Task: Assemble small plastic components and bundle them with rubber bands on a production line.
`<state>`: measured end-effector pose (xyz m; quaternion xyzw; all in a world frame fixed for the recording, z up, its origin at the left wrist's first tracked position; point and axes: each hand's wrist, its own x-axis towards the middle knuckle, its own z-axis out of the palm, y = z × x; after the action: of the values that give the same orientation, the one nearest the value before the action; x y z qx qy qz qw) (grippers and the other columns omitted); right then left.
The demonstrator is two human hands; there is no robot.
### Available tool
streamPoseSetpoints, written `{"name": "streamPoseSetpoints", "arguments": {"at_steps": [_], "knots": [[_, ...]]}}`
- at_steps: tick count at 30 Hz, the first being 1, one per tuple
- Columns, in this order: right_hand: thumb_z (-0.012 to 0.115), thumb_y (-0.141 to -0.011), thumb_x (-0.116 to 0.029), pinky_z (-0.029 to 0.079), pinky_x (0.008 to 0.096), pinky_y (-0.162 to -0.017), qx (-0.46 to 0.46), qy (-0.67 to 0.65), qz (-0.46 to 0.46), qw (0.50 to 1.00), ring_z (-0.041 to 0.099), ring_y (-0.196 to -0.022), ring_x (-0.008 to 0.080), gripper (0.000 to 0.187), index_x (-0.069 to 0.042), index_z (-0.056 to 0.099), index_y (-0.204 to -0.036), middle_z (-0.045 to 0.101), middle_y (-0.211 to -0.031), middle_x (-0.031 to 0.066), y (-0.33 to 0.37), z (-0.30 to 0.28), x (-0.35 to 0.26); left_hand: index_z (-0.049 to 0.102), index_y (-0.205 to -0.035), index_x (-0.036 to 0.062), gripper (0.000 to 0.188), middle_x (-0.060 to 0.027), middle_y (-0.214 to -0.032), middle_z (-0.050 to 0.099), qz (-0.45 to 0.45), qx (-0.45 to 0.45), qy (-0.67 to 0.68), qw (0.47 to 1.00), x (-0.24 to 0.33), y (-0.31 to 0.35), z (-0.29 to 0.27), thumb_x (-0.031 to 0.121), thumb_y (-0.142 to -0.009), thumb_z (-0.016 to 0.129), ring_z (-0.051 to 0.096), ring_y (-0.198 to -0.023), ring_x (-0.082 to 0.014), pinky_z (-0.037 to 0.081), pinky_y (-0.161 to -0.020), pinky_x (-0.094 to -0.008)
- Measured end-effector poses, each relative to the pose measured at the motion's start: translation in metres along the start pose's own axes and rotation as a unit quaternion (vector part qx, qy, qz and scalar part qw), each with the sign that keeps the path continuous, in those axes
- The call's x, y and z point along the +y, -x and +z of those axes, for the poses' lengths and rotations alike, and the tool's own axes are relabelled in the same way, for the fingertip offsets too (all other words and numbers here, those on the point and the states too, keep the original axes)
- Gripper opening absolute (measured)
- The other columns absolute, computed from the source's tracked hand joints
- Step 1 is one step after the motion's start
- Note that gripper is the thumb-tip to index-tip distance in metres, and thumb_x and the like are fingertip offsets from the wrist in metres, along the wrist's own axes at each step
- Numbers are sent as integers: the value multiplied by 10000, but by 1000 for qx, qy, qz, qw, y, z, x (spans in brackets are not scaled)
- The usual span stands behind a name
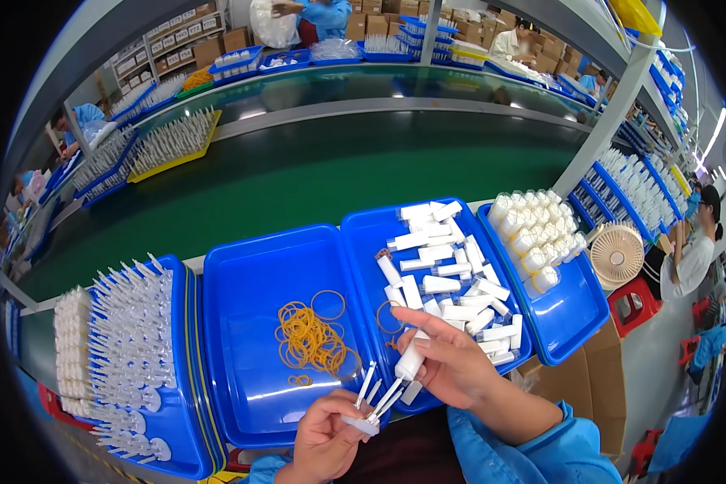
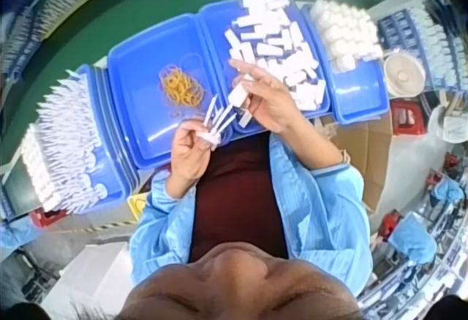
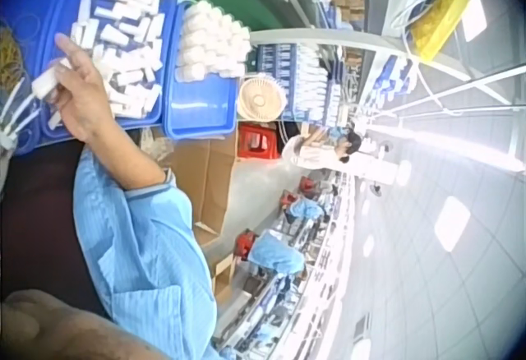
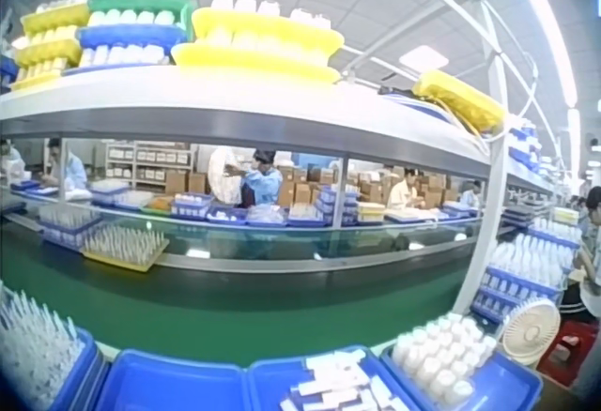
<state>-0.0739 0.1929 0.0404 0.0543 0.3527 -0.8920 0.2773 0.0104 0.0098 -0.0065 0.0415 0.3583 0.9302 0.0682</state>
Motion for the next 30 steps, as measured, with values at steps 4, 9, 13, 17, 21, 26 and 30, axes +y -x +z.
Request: {"name": "streamPoseSetpoints", "arguments": {"at_steps": [4,9,13,17,21,26,30], "knots": [[509,-858,-64,469,262,-682,-27,-12,-10,1000,576,-808,132,420,-5,389,-1256,566,-949,71,1,-10,3,488,-933,34,195,-91,-901,508,14,20,13,1000,-1,-3,2,41,-792,623,546,-735,-206,448,-621,-298],[480,-890,-90,424,250,-656,-13,216,-73,973,543,-755,135,202,-40,449,-1083,554,-921,68,2,-18,5,473,-980,53,184,-70,-872,525,-30,5,27,999,3,-8,6,95,-840,585,507,-744,-153,401,-635,-264],[478,-906,-167,414,262,-677,1,601,-115,791,528,-764,126,159,-60,428,-1014,552,-859,50,15,-8,-12,473,-987,55,190,-66,-887,517,-53,3,41,998,-1,-9,-1,89,-837,585,501,-749,-154,397,-636,-263],[471,-913,-187,396,244,-690,-61,347,-28,936,470,-757,87,164,-57,424,-1003,503,-828,28,19,-22,-10,482,-974,57,199,-71,-914,505,-54,-37,16,998,-1,-2,-3,78,-820,605,508,-784,-162,410,-670,-270],[474,-915,-187,376,218,-689,-73,377,-45,922,441,-762,70,172,-55,414,-1009,477,-838,11,29,-23,-7,486,-949,49,169,-86,-952,480,-30,-69,-15,997,0,-4,0,76,-826,598,500,-835,-176,417,-721,-301],[471,-918,-205,371,221,-709,-98,331,-63,936,436,-786,73,191,-53,410,-1018,473,-869,18,33,-21,-2,482,-947,45,153,-96,-969,461,-5,-74,-22,997,-4,-4,1,83,-839,584,489,-857,-176,414,-748,-312],[474,-915,-215,374,250,-746,-121,454,-116,875,452,-828,107,209,-52,412,-1030,483,-905,51,32,-18,9,485,-941,51,149,-93,-973,462,22,-79,-50,995,-8,-4,-1,108,-845,584,484,-856,-167,407,-761,-297]]}}
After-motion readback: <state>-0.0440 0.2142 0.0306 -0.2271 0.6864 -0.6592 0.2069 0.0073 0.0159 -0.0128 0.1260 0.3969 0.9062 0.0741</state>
